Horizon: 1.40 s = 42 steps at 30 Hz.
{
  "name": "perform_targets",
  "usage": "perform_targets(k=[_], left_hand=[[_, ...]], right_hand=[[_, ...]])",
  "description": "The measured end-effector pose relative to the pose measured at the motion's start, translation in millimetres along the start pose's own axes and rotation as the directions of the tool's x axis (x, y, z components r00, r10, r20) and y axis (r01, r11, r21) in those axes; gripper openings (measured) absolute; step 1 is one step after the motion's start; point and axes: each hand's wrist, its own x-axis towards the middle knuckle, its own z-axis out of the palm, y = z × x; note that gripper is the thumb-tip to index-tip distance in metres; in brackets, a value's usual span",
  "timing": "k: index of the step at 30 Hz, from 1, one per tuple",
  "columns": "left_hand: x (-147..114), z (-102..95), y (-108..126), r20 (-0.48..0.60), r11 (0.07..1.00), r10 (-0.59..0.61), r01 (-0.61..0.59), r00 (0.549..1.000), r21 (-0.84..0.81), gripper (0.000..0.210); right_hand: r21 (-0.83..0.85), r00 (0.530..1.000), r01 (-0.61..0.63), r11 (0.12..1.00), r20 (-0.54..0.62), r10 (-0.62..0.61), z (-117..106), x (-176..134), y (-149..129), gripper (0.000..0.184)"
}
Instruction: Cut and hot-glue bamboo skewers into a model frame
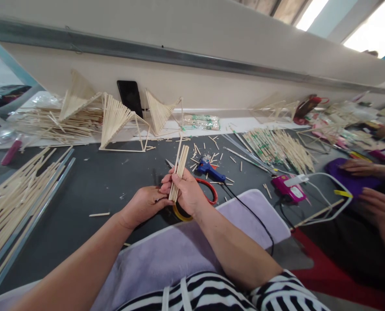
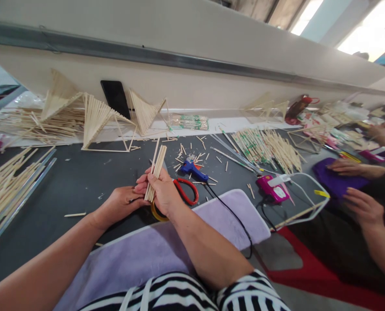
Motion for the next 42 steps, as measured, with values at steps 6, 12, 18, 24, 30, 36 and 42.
perform_targets(k=[6,12,18,24,30,36,42], left_hand=[[-0.4,-0.1,-0.8,0.009,1.000,-0.014,0.014,1.000,-0.001,0.020],[-0.2,0.1,-1.2,0.019,1.000,0.002,-0.002,1.000,-0.013,0.019],[-0.6,-0.4,0.1,0.011,1.000,0.001,-0.001,1.000,0.002,0.021],[-0.7,-0.2,2.1,0.032,0.999,-0.011,0.009,0.999,0.052,0.025],[-0.9,0.6,-2.6,0.064,1.000,-0.015,0.014,0.998,0.013,0.024],[-0.8,-1.8,-4.1,0.101,0.999,-0.024,0.026,0.995,-0.022,0.023],[-0.4,-1.2,-3.9,0.117,0.996,-0.044,0.052,0.992,-0.073,0.025]], right_hand=[[0.005,1.000,-0.008,1.000,0.010,0.008,-0.4,0.1,0.8,0.012],[0.004,1.000,0.001,1.000,0.015,-0.001,0.1,-0.4,0.7,0.014],[-0.004,1.000,0.017,1.000,-0.006,-0.017,3.2,-2.1,-1.1,0.014],[0.013,1.000,0.024,1.000,0.006,-0.024,2.5,-1.6,-0.3,0.012],[0.024,1.000,0.018,1.000,0.005,-0.018,0.9,-0.6,0.0,0.009],[0.021,1.000,0.002,1.000,0.006,-0.002,-0.1,-0.4,-2.2,0.008],[0.015,1.000,-0.025,1.000,0.011,0.025,-0.6,0.0,-0.5,0.009]])
